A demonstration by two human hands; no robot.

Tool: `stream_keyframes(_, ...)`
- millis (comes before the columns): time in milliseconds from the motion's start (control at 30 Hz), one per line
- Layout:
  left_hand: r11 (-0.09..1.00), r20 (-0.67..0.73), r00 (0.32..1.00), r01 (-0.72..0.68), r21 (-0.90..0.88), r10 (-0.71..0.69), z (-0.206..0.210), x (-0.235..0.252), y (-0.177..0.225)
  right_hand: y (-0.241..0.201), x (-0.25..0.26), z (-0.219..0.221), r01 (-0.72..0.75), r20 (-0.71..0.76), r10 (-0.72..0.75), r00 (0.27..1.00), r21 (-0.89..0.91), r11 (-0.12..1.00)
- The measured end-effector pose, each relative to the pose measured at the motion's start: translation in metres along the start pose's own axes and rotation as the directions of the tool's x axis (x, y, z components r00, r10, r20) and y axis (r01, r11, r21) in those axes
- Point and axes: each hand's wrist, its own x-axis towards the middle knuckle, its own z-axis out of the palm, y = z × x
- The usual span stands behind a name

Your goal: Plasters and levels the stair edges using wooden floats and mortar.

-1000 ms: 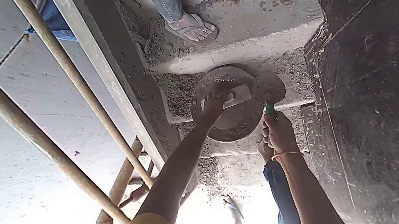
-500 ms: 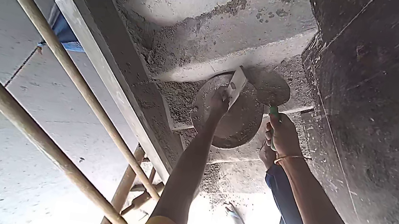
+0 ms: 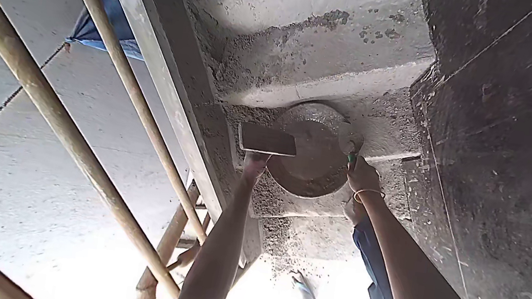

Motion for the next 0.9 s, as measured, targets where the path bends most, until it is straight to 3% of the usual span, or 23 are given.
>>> stream_keyframes(133,0.99,0.06,0.998,0.015,0.141,-0.024,-0.001,-0.006,-0.004,-0.008,0.013,0.033,-0.056,0.083,0.057,0.995,-0.006,0.998)
stream_keyframes(200,0.979,0.065,0.998,0.013,0.203,-0.027,0.008,-0.007,0.0,0.003,0.023,0.055,-0.095,0.155,0.057,0.986,0.249,0.964)
stream_keyframes(267,0.954,0.073,0.997,0.008,0.299,-0.031,0.014,-0.007,0.008,0.012,0.026,0.064,-0.152,0.236,0.028,0.971,0.526,0.837)
stream_keyframes(333,0.919,0.101,0.995,-0.03,0.392,-0.011,0.016,-0.003,0.011,0.012,0.02,0.055,-0.148,0.257,-0.021,0.966,0.619,0.771)
stream_keyframes(533,0.893,0.099,0.995,-0.064,0.445,0.022,0.029,0.013,-0.003,-0.031,-0.037,0.003,0.216,0.132,-0.279,0.951,0.361,0.907)
stream_keyframes(667,0.876,0.103,0.995,-0.04,0.481,-0.011,0.037,0.017,0.0,-0.065,-0.087,-0.018,0.38,0.07,-0.413,0.908,0.278,0.882)
stream_keyframes(900,0.87,0.098,0.995,-0.021,0.493,-0.032,0.035,0.017,0.005,-0.082,-0.132,-0.034,0.472,-0.046,-0.471,0.881,0.157,0.867)
